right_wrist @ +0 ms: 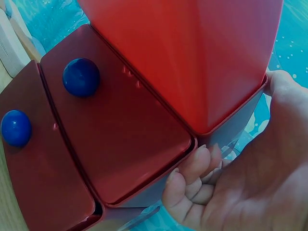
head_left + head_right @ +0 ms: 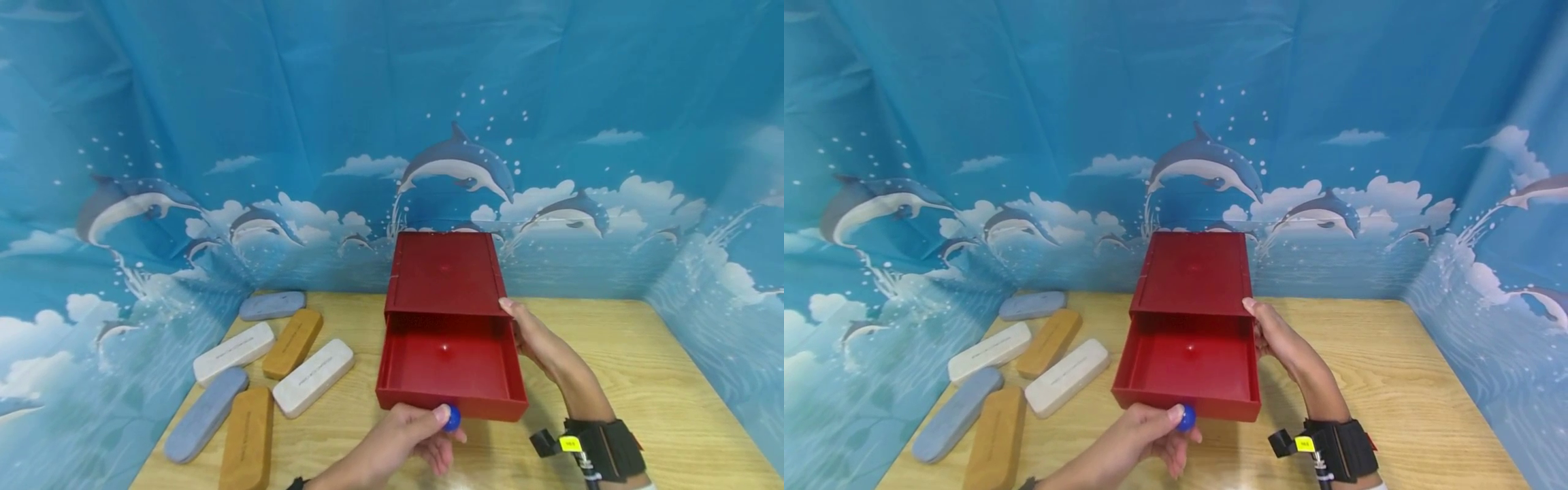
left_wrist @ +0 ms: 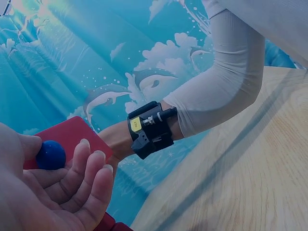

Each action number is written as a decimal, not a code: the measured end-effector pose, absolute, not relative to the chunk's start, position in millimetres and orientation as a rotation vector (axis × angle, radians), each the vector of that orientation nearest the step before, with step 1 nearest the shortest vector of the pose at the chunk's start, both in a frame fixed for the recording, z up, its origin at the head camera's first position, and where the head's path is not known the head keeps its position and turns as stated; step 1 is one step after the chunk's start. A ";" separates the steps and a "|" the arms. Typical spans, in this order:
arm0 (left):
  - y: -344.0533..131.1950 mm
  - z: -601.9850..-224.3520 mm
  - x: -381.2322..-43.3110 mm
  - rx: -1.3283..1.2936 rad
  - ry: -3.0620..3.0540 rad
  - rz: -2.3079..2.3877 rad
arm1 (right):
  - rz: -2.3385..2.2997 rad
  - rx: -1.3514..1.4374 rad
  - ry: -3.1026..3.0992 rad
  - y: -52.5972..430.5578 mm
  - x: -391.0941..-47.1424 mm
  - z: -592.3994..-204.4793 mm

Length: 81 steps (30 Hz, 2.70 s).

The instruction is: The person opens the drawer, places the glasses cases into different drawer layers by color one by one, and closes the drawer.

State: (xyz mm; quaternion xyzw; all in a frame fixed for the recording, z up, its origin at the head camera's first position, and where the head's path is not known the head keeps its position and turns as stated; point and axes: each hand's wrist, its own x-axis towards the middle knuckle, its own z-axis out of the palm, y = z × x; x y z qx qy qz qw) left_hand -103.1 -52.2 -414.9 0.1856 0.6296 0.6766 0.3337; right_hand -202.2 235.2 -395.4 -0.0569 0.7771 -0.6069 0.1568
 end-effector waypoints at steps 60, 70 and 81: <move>-62.4 -426.4 -72.7 0.315 1.418 1.746 | -1.709 -0.140 2.239 231.8 -202.1 -396.9; -64.2 -425.0 -76.8 0.341 1.448 1.688 | -1.704 -0.134 2.240 231.8 -202.6 -395.6; -96.0 -430.6 -84.3 0.437 1.513 1.474 | -1.718 -0.129 2.240 231.7 -202.2 -398.3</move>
